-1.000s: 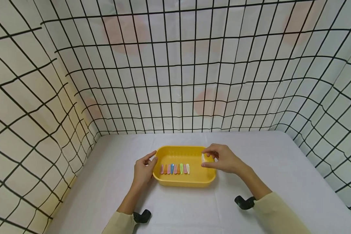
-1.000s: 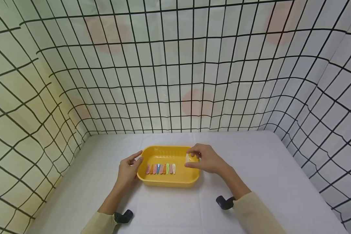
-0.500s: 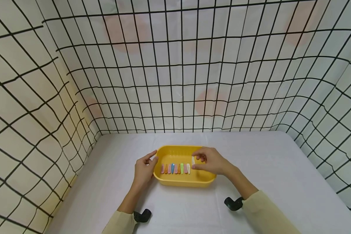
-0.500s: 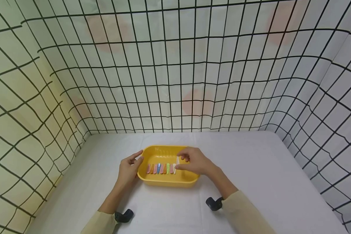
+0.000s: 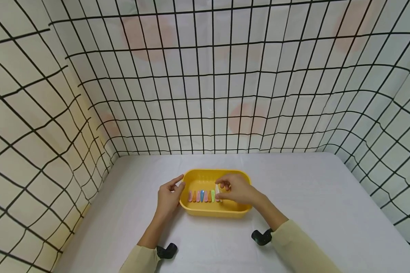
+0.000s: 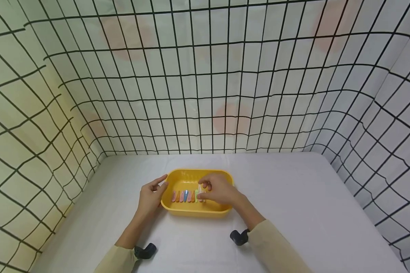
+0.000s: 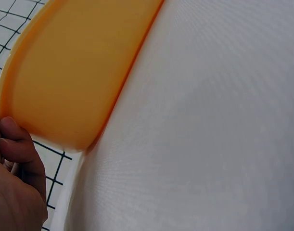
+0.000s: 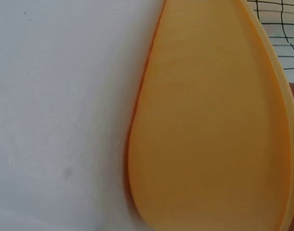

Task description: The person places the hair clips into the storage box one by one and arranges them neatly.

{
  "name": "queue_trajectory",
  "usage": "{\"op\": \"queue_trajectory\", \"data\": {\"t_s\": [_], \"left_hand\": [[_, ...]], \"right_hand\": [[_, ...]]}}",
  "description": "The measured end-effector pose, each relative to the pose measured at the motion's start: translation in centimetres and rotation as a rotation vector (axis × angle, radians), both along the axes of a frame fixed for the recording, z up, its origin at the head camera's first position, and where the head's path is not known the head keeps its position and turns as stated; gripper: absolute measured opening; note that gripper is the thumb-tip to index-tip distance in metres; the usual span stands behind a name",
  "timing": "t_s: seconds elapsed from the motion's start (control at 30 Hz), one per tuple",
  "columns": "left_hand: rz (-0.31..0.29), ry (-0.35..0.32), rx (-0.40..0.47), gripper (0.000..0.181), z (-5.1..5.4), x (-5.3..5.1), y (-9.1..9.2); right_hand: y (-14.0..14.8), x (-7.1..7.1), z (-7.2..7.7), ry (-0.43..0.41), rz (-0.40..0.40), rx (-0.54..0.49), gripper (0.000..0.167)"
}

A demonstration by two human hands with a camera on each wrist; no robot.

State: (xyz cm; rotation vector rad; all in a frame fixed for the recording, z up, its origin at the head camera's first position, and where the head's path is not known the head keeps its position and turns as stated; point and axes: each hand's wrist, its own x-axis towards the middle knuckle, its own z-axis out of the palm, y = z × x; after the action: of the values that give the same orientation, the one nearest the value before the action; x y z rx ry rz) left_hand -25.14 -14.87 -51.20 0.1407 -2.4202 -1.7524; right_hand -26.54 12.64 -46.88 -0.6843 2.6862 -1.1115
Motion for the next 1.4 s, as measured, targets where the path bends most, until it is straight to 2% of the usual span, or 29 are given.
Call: {"op": "queue_trajectory", "data": {"t_s": [0.3,0.6,0.8,1.17,1.4], "left_hand": [[-0.005,0.007,0.010,0.034,0.2,-0.1,0.1],[-0.004,0.001,0.026,0.034,0.1,-0.2,0.2],[0.002,-0.005,0.006,0.034,0.1,-0.3,0.2],[0.008,-0.003,0.015,0.034,-0.1,-0.2,0.2],[0.015,-0.011,0.002,0.034,-0.1,-0.2,0.2]], "right_hand": [[-0.1,0.0,-0.5,-0.059,-0.089,0.033,0.044],[-0.1,-0.3,-1.0,-0.073,-0.141,0.147,0.042],[-0.2,-0.3,-1.2,-0.067,-0.145,0.210,0.039],[-0.5,0.0,-0.8,-0.068,-0.134,0.212,0.037],[-0.4,0.3,-0.2,-0.100,-0.151,0.202,0.048]]}}
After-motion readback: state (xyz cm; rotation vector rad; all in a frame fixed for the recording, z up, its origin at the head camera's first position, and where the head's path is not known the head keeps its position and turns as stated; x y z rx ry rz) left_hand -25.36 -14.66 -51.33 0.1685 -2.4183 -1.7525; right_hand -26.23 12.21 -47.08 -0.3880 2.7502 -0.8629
